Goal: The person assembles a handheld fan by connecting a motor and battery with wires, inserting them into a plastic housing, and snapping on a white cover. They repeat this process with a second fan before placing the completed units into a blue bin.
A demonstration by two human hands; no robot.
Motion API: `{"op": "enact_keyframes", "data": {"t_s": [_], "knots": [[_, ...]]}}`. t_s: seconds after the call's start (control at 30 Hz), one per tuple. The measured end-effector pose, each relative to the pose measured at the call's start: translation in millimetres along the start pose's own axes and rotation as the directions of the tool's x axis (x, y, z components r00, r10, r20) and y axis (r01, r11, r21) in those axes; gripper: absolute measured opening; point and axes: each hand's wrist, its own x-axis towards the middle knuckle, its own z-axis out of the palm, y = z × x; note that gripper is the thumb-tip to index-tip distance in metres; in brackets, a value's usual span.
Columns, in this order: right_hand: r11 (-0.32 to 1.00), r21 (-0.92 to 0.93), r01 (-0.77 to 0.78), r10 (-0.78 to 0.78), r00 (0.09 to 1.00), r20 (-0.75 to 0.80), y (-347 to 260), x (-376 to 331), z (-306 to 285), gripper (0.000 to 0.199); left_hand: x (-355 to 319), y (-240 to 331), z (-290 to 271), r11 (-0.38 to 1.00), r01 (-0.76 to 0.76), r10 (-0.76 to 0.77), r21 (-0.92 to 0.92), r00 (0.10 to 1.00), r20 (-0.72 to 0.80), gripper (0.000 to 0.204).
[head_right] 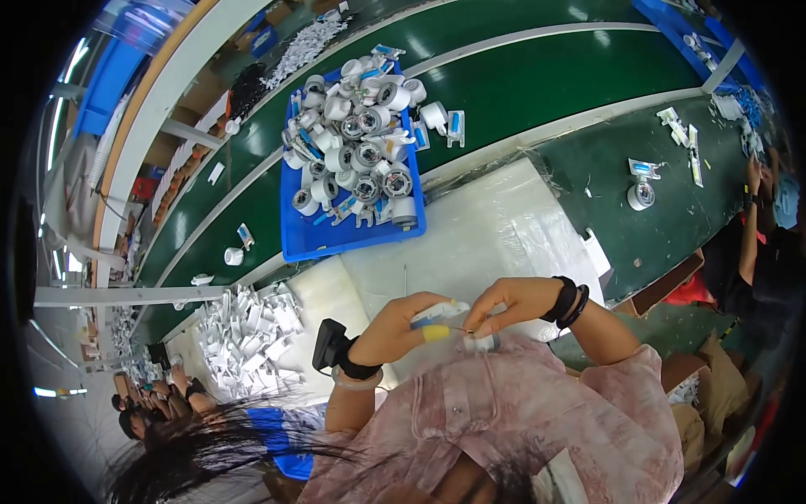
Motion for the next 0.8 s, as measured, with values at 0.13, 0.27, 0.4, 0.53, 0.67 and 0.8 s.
{"op": "enact_keyframes", "data": {"t_s": [0.13,0.27,0.4,0.53,0.67,0.8], "knots": [[0.994,0.108,-0.017,0.026,0.996,-0.084,12,5,17,0.02,-8,10,8,0.998,-0.027,0.024,-0.052,0.998,-0.058,0.027],[0.96,-0.278,-0.029,-0.148,0.792,-0.592,-1,17,38,0.014,-14,-7,21,0.987,0.039,-0.079,-0.158,0.964,-0.255,0.021],[0.793,-0.607,-0.045,-0.514,0.485,-0.707,4,27,45,0.015,-10,-19,34,0.863,-0.002,-0.208,-0.505,0.91,-0.358,0.02],[0.949,-0.312,0.037,-0.295,0.448,-0.844,5,35,55,0.015,-1,-25,38,0.854,0.026,-0.242,-0.519,0.904,-0.353,0.022],[0.885,-0.466,0.011,-0.408,0.499,-0.764,11,31,54,0.016,0,-27,45,0.91,-0.018,-0.178,-0.414,0.885,-0.431,0.024],[0.853,-0.518,0.056,-0.488,0.434,-0.757,14,37,54,0.017,-1,-27,43,0.888,-0.017,-0.175,-0.459,0.912,-0.371,0.031]]}}
